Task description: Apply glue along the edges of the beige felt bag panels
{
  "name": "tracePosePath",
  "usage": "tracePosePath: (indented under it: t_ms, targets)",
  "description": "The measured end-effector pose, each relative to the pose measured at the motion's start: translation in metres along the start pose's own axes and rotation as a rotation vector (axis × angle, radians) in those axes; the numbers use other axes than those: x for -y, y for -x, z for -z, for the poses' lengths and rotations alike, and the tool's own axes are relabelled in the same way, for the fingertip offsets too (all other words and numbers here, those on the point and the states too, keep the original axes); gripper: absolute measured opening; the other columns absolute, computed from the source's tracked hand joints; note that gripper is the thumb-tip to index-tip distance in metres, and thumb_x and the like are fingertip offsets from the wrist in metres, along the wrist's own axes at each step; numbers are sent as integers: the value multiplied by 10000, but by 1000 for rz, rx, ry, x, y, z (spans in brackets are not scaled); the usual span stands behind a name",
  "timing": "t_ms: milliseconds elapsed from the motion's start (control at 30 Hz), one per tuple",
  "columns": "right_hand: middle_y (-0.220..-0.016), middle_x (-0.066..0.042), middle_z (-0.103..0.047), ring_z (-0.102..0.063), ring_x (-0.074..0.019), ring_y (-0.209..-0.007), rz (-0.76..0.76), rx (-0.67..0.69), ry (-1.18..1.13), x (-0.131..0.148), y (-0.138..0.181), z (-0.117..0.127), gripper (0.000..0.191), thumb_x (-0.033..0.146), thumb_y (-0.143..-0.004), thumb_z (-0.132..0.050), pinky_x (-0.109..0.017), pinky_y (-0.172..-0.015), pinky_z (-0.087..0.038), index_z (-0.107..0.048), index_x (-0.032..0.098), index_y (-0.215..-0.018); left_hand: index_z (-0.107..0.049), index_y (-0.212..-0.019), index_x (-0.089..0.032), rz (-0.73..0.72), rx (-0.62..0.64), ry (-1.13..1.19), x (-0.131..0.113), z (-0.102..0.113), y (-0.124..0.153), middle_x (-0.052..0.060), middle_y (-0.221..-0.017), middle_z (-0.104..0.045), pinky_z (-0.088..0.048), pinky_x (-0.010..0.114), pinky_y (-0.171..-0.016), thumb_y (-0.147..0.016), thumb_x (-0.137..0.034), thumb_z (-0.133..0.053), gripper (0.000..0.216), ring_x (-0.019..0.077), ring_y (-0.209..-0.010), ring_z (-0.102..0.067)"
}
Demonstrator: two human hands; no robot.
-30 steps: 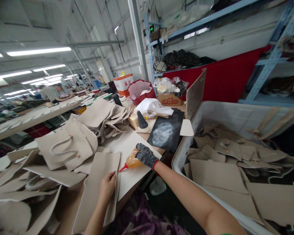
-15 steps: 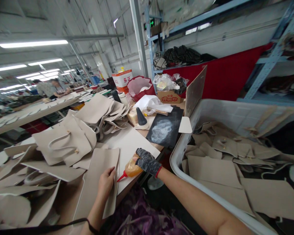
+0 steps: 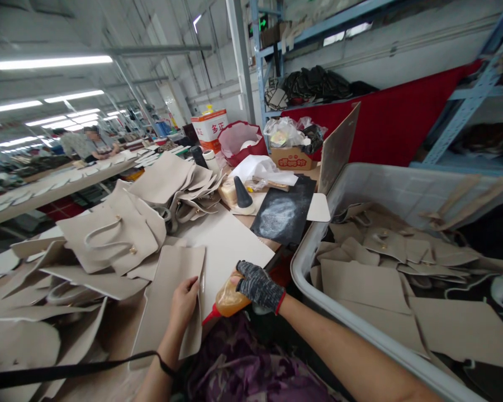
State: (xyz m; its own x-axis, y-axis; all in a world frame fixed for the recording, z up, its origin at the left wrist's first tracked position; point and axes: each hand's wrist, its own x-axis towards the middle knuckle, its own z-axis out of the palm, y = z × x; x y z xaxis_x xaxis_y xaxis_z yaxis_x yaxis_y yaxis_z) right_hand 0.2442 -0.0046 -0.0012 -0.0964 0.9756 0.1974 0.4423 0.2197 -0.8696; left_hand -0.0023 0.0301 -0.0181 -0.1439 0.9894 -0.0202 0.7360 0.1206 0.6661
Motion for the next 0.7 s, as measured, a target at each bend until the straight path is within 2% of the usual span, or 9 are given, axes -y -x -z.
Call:
tracePosePath:
  t_ms: [100,200,300,500,700]
  targets:
    - [-816,-44,-689,-638,-189,-744,2,10,-23,-2,-7,1,101,265,-807,-580,-292,-722,-519,-631,179,-823,-678,-1118,-70,6,-11,-4,-1,0,1,191,-1147,-685,-456,396,-957,-847,-332,-458,436,308,-1091,-618]
    - [-800,-29,-682,-638,-183,-741,-7,-79,-7,-6,-22,-1,79,255,-804,-581,-296,-739,-526,-616,184,-803,-688,-1098,-81,3,-19,-5,-2,0,1,187,-1138,-691,-457,389,-959,-836,-319,-468,416,302,-1088,-621]
    - [-854,-59,-682,-636,-205,-811,-23,-185,32,-11,-42,-7,87,262,-812,-577,-337,-804,-522,-606,182,-829,-695,-1076,-77,-9,-18,-1,-3,1,1,189,-1134,-692,-454,390,-968,-827,-313,-466,413,299,-1080,-625]
    - [-899,-94,-672,-627,-224,-861,-37,-276,107,-17,-79,-11,96,259,-819,-578,-357,-863,-497,-610,178,-860,-695,-1077,-80,-16,-14,4,-2,2,1,179,-1114,-701,-467,390,-956,-824,-345,-449,441,300,-1065,-635]
    - [-923,-100,-647,-620,-239,-917,3,-317,131,-16,-100,-8,93,237,-839,-559,-358,-901,-486,-608,171,-883,-691,-1081,-75,-8,-16,3,0,1,-1,180,-1131,-695,-463,387,-966,-815,-334,-453,441,301,-1086,-629]
